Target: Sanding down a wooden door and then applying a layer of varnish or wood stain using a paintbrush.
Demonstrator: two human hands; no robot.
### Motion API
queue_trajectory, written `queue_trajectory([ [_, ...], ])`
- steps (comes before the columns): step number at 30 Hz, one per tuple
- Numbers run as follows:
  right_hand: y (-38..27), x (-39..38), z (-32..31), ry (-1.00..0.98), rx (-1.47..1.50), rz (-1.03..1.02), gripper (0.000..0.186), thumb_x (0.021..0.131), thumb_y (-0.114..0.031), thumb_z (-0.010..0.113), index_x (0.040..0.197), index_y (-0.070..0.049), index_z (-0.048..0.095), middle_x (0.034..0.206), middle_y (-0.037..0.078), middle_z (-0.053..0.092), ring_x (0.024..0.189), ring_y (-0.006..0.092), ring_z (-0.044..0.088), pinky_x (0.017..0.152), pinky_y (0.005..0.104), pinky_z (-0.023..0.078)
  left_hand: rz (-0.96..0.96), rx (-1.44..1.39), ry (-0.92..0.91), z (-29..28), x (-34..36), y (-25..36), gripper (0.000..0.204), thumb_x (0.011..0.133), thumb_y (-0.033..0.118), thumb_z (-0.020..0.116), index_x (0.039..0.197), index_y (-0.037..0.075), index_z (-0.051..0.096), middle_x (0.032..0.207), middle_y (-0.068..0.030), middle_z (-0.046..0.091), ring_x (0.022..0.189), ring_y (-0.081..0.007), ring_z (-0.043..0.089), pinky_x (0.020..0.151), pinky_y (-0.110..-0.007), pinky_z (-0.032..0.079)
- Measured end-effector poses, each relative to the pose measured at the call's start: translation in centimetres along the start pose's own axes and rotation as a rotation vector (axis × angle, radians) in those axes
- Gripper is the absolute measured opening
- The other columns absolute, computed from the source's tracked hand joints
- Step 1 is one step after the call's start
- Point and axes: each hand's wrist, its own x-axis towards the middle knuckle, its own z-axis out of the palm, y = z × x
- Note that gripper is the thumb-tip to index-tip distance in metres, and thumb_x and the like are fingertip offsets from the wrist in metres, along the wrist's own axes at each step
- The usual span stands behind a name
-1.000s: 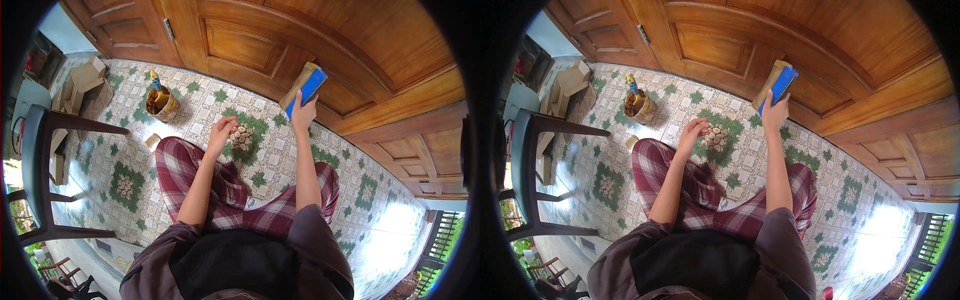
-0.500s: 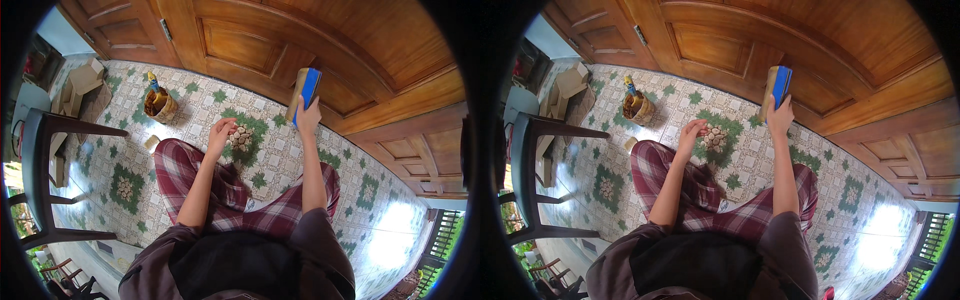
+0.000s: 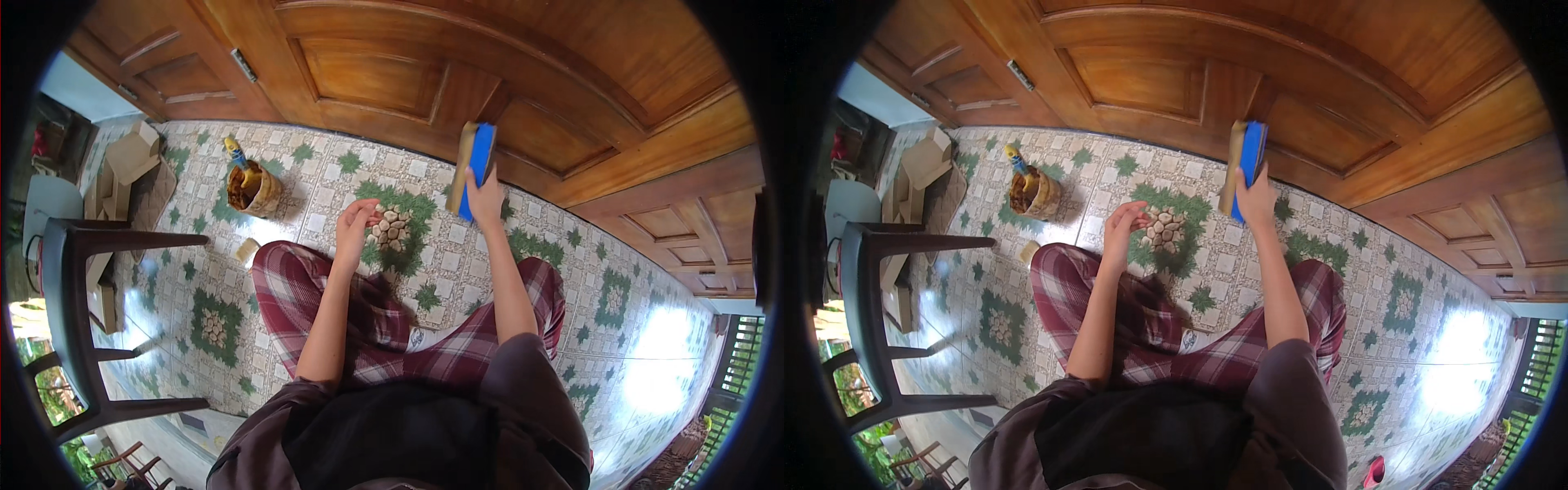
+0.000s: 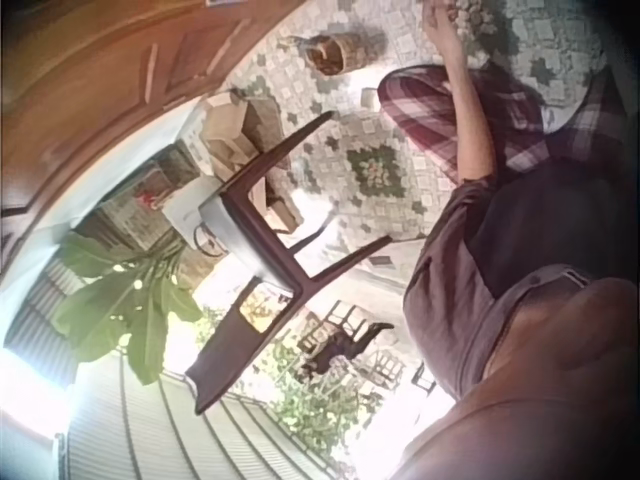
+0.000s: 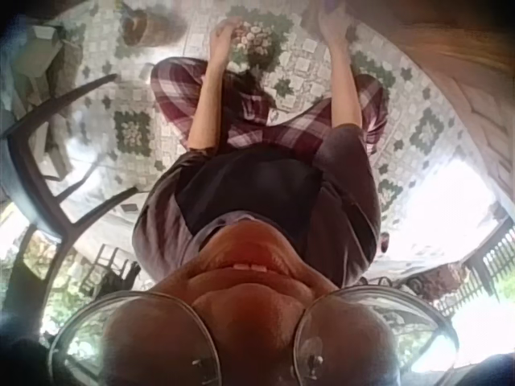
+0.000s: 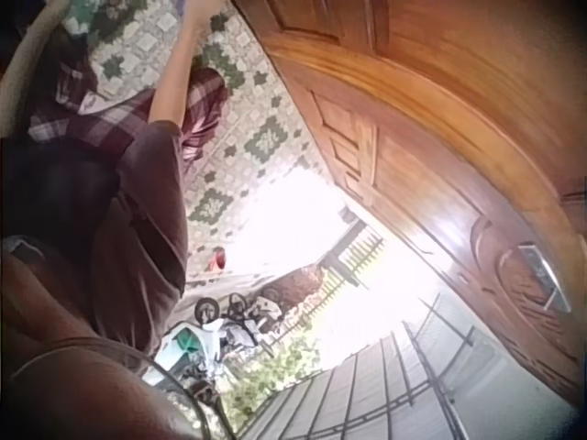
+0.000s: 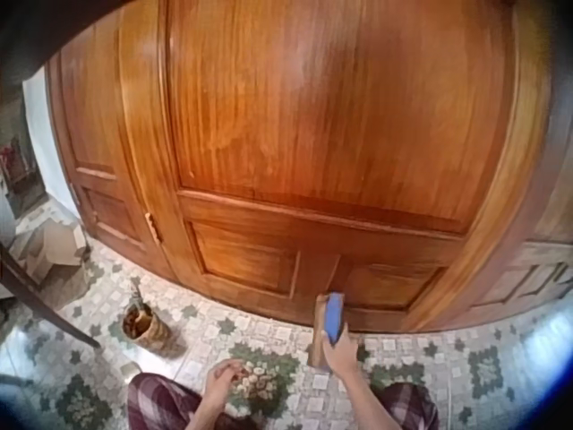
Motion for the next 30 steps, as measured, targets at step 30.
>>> queue_trajectory([
  [30, 2.4, -1.8, -4.7, 0.25, -0.175, 0.385, 0.047, 0.089, -0.034, 0.056, 0.126, -0.01, 0.041, 0.085, 0.027, 0.063, 0.076, 0.0444, 0.064, 0.068, 0.0521, 0.051, -0.008, -0.278, 0.104, -1.4, -0.2, 0.7, 0.036, 0.097, 0.025, 0.043, 0.116, -0.002, 0.056, 0.085, -0.0024, 0.053, 0.087, -0.0189, 0.057, 0.088, -0.034, 0.046],
])
